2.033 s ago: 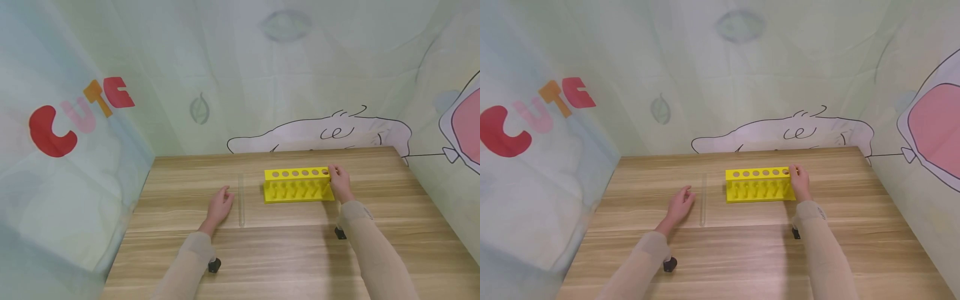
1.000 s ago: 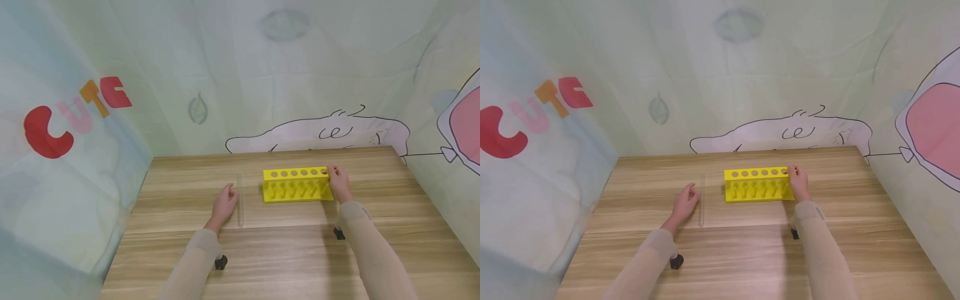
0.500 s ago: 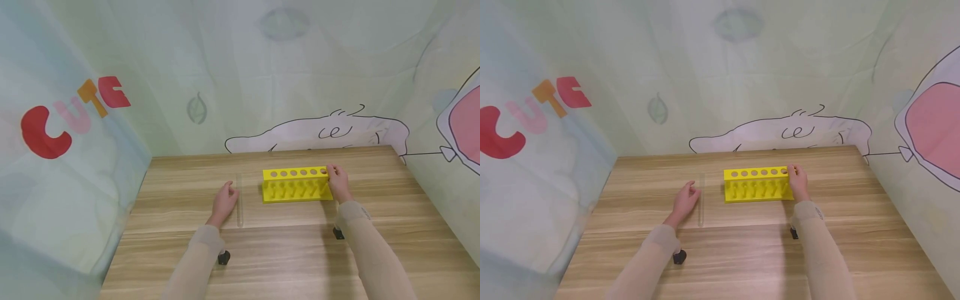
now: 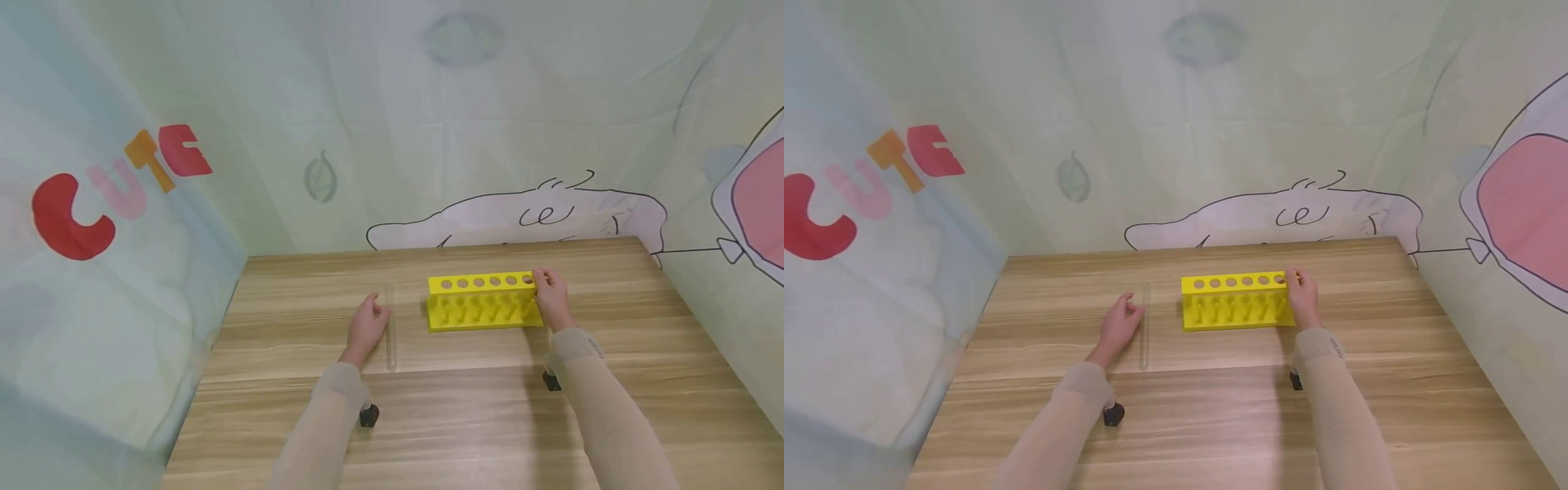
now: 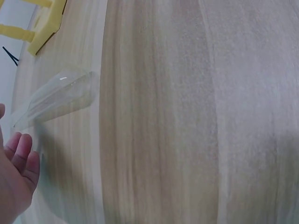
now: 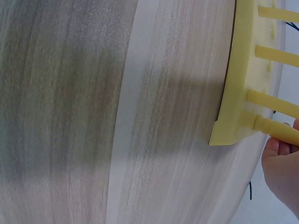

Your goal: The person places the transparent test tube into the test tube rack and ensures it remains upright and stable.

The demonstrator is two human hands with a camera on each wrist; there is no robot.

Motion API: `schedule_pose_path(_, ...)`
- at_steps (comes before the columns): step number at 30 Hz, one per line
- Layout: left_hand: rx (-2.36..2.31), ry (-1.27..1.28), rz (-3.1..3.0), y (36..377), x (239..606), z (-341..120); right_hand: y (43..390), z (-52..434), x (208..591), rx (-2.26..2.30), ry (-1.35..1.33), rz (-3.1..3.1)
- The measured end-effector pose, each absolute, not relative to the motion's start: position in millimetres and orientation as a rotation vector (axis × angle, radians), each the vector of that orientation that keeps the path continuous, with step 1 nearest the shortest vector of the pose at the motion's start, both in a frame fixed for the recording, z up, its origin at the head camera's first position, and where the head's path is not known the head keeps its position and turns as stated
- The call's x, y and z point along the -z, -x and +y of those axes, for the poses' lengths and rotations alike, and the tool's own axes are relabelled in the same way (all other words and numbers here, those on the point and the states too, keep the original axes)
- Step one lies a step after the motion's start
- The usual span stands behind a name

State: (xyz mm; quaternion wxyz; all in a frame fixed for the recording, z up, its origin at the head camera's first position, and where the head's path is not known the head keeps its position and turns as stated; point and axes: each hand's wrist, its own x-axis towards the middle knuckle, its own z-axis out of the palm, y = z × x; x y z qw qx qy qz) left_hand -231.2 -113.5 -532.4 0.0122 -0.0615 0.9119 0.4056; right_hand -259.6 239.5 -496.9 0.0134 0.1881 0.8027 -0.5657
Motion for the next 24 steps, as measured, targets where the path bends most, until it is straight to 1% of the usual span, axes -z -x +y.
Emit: schedule_pose_path(24,-1.19,0.214,2.837,236.2,529.8,-108.7,259.9,238.9,497.9,1.809,-0.6,2.488)
